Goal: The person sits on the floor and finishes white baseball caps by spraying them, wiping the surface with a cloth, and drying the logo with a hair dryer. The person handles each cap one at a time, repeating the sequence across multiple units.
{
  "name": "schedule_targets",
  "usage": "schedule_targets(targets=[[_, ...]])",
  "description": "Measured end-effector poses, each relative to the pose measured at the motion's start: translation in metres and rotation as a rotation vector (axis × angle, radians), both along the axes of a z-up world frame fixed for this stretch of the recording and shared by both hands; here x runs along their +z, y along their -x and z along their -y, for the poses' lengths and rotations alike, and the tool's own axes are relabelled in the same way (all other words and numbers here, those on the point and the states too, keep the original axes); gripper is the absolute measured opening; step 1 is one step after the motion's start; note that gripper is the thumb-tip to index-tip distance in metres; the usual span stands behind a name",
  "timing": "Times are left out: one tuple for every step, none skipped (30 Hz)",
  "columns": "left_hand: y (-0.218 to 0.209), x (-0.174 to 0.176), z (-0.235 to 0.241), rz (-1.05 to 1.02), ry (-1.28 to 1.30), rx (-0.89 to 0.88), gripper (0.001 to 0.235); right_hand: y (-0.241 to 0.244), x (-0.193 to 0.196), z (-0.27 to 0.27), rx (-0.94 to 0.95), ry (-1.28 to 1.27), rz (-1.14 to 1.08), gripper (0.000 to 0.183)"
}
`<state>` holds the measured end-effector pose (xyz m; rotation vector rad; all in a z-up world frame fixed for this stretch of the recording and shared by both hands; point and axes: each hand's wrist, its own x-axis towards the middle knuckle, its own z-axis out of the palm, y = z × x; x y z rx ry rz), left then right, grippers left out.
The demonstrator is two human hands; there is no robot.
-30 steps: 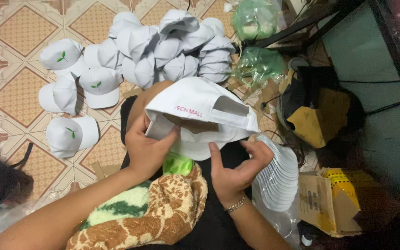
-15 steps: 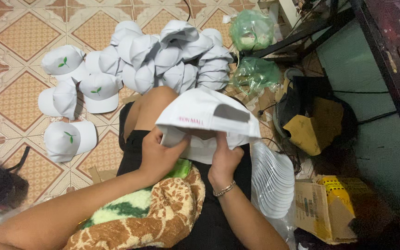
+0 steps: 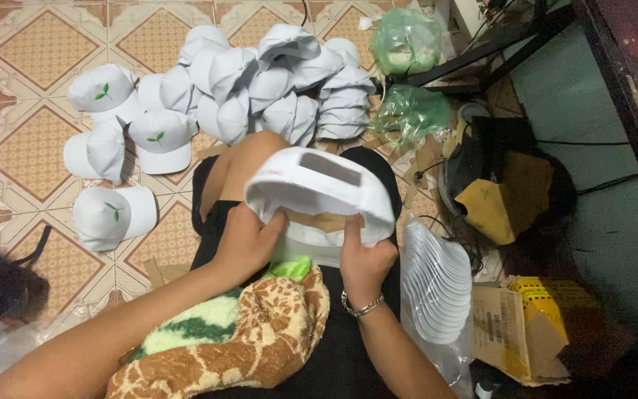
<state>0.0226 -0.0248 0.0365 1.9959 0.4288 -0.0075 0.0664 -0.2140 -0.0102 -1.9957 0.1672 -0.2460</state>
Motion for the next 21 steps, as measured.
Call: schedule_targets(targets=[[0.001, 0.003, 0.000, -0.043, -0.007, 0.003, 0.029, 0.001, 0.004, 0.001, 0.015, 0.007, -0.013, 0.026], [0.003, 0.006, 0.000, -0.085, -0.015, 0.006, 0.031, 0.003, 0.008, 0.001, 0.025, 0.019, -0.002, 0.025], [0.005, 0.009, 0.002, -0.126, -0.021, 0.010, 0.032, 0.005, 0.013, 0.004, 0.035, 0.032, 0.011, 0.023], [0.010, 0.012, 0.003, 0.022, 0.005, 0.015, 0.039, 0.007, 0.017, 0.007, 0.045, 0.045, 0.025, 0.022], [0.015, 0.016, 0.003, 0.170, 0.027, 0.016, 0.051, 0.009, 0.022, 0.010, 0.064, 0.040, 0.078, 0.024], [0.016, 0.018, 0.003, 0.318, 0.049, 0.015, 0.064, 0.009, 0.026, 0.013, 0.083, 0.036, 0.131, 0.026], [0.017, 0.019, 0.003, 0.333, 0.044, 0.001, 0.065, 0.010, 0.027, 0.014, 0.105, 0.032, 0.180, 0.029], [0.018, 0.020, 0.003, 0.349, 0.039, -0.014, 0.067, 0.011, 0.026, 0.015, 0.130, 0.038, 0.175, 0.029], [0.018, 0.019, 0.002, 0.362, 0.036, -0.026, 0.068, 0.011, 0.025, 0.015, 0.157, 0.046, 0.167, 0.030], [0.018, 0.018, 0.002, 0.356, 0.066, -0.026, 0.070, 0.009, 0.023, 0.015, 0.184, 0.054, 0.160, 0.030], [0.016, 0.017, 0.003, 0.353, 0.094, -0.028, 0.072, 0.008, 0.019, 0.013, 0.173, 0.059, 0.135, 0.030], [0.015, 0.016, 0.003, 0.350, 0.122, -0.030, 0.074, 0.005, 0.015, 0.009, 0.163, 0.064, 0.110, 0.030], [0.014, 0.016, 0.002, 0.268, 0.092, -0.026, 0.069, 0.004, 0.014, 0.008, 0.153, 0.072, 0.083, 0.030], [0.014, 0.017, 0.001, 0.186, 0.062, -0.022, 0.063, 0.003, 0.014, 0.007, 0.170, 0.099, 0.076, 0.031], [0.011, 0.018, -0.001, 0.108, 0.029, -0.022, 0.058, 0.001, 0.015, 0.007, 0.184, 0.122, 0.074, 0.032], [0.008, 0.020, -0.003, -0.033, -0.094, -0.055, 0.052, -0.001, 0.018, 0.008, 0.198, 0.145, 0.071, 0.034], [0.007, 0.022, -0.005, -0.178, -0.211, -0.085, 0.048, -0.003, 0.022, 0.009, 0.173, 0.240, -0.037, 0.036], [0.006, 0.023, -0.007, -0.323, -0.328, -0.115, 0.045, -0.005, 0.027, 0.013, 0.146, 0.335, -0.146, 0.039], [0.003, 0.023, -0.008, -0.261, -0.386, -0.105, 0.049, -0.011, 0.032, 0.014, 0.117, 0.426, -0.251, 0.043], [0.000, 0.022, -0.010, -0.198, -0.443, -0.096, 0.052, -0.019, 0.036, 0.015, 0.117, 0.411, -0.200, 0.044], [-0.002, 0.021, -0.012, -0.135, -0.501, -0.088, 0.055, -0.027, 0.040, 0.017, 0.116, 0.394, -0.150, 0.045]])
